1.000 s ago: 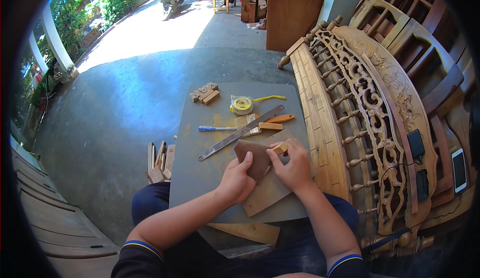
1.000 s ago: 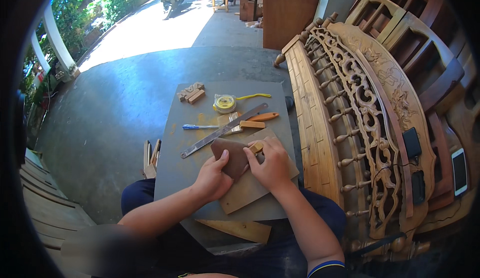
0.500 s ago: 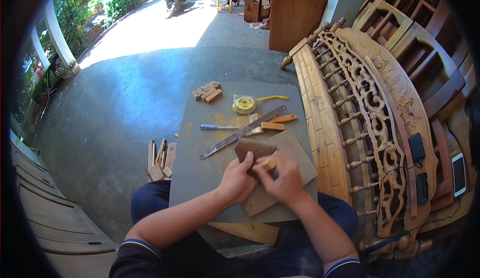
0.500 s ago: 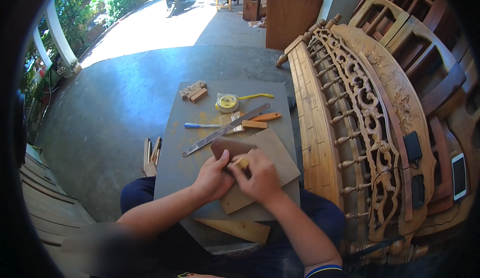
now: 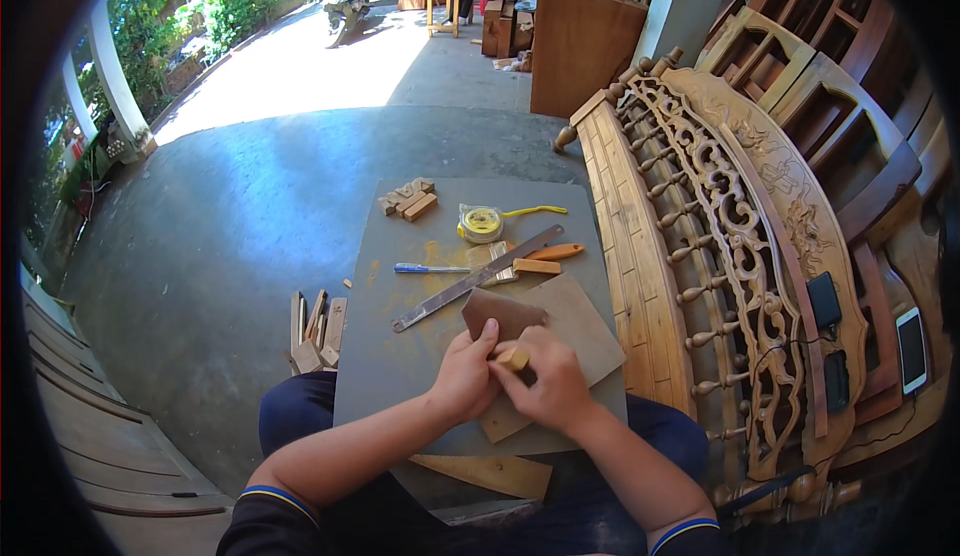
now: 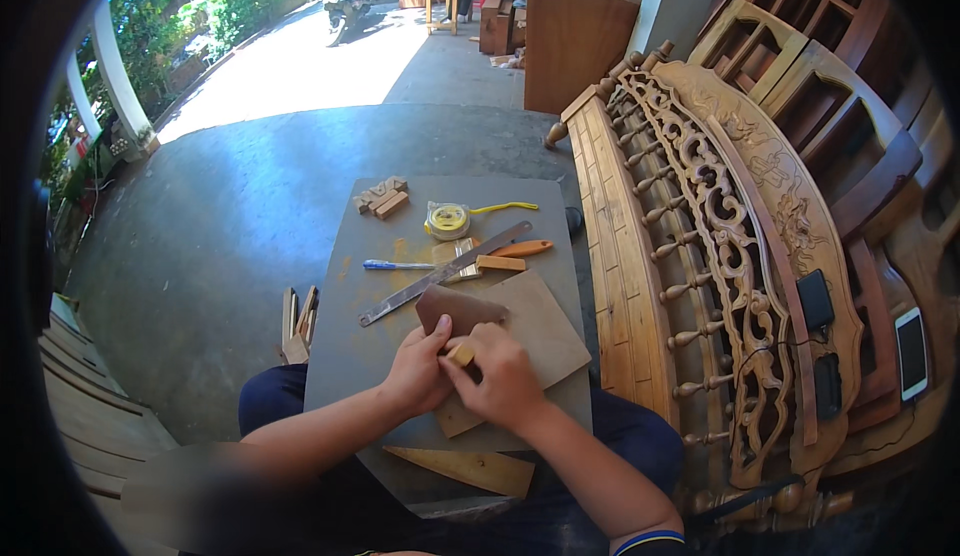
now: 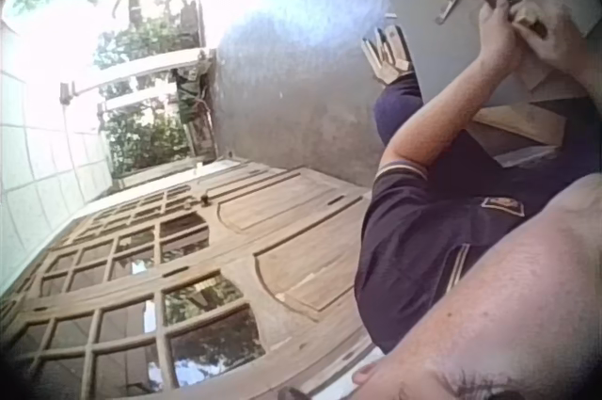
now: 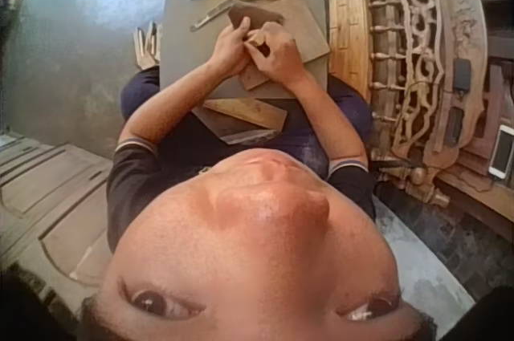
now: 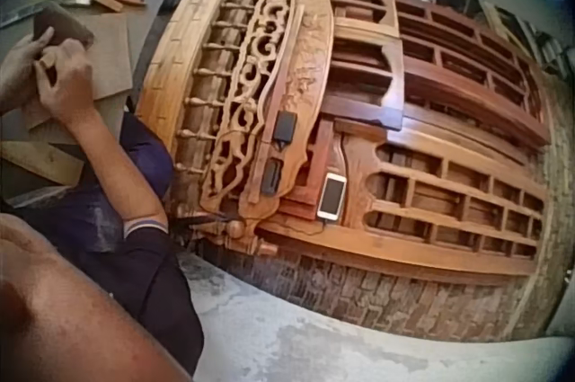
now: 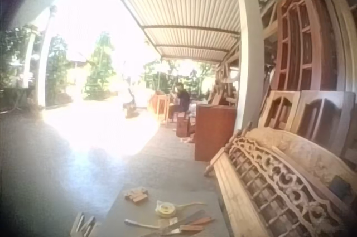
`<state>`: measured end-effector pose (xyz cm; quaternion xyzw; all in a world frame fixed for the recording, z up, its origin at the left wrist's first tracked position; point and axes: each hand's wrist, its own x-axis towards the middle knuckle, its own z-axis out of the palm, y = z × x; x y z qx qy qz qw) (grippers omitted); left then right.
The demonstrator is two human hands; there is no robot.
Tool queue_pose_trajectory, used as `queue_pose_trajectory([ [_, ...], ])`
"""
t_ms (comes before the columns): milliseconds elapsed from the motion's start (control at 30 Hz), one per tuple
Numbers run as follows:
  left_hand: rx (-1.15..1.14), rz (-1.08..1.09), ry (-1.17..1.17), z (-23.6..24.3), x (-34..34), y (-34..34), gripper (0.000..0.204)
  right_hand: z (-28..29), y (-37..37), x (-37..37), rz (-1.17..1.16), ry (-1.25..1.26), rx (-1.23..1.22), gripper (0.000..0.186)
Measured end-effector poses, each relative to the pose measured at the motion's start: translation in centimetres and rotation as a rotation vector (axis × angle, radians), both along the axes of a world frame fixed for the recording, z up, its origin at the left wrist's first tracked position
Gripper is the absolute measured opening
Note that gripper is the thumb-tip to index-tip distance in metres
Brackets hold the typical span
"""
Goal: Measure, mark, and sand small wooden pieces as part of furniture assembly.
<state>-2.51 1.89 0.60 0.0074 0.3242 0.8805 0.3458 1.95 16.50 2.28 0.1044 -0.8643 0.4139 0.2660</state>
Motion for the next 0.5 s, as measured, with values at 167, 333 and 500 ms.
queue_pose_trajectory([
  [167, -0.006, -0.043, -0.024, 1.4, -0.1, 0.5, 0.039, 0.3, 2.1, -1.0, -0.11, -0.027, 0.057, 0.015],
  [333, -0.054, -0.069, -0.014, -0.2, -0.1, -0.5, 0.036, 0.8, -0.3, 1.0, 0.04, -0.006, 0.075, 0.014],
  [500, -0.048, -0.083, -0.06, 0.9, -0.7, 0.5, 0.037, 0.3, 2.4, -1.5, -0.147, 0.001, 0.045, 0.018],
])
